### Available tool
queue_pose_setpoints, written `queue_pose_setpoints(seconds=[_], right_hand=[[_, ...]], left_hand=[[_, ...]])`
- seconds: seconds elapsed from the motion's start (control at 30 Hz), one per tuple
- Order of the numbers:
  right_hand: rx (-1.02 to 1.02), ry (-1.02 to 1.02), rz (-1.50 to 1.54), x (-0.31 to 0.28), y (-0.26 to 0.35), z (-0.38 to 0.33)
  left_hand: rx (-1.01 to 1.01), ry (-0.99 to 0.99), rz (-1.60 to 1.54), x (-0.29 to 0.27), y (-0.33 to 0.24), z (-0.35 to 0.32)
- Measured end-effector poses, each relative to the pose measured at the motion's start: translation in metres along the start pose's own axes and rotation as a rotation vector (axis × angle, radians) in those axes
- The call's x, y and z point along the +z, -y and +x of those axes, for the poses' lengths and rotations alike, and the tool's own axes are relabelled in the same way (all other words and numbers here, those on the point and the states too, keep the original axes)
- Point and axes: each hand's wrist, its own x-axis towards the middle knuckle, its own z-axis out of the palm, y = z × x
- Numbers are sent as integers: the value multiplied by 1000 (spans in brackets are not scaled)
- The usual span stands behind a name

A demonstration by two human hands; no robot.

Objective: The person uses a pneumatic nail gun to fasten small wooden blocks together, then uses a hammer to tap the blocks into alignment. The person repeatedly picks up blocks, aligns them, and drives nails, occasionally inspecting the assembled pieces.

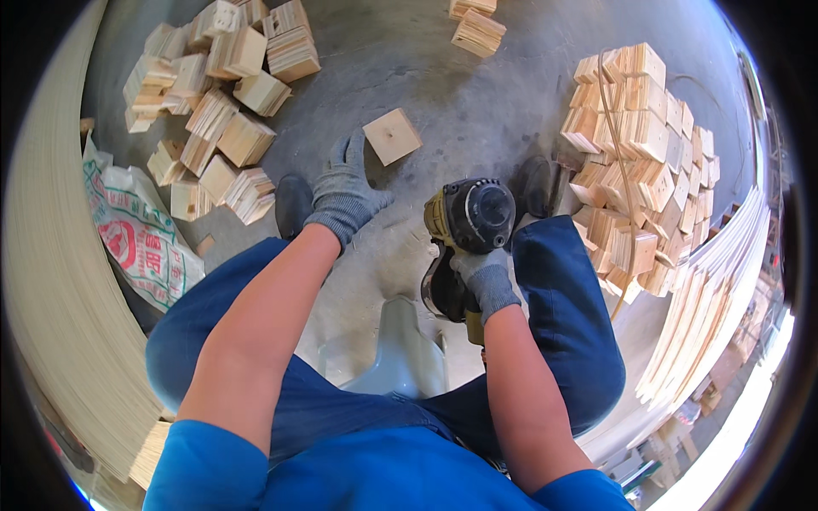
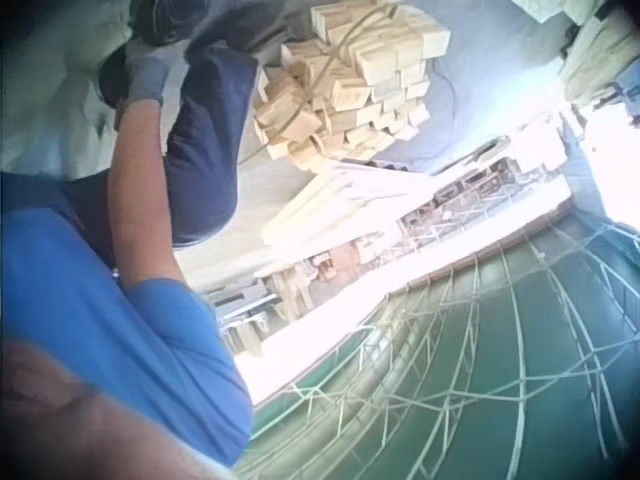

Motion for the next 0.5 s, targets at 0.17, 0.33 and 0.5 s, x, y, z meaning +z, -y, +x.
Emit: queue_pose_setpoints(seconds=[0.17,0.33,0.5], right_hand=[[13,-13,4,0,14,-15],[-11,-50,54,-2,14,-18],[-50,-125,181,3,7,-19]], left_hand=[[51,-71,33,44,11,53],[-56,41,-16,61,23,81],[78,-68,-55,47,19,76]])
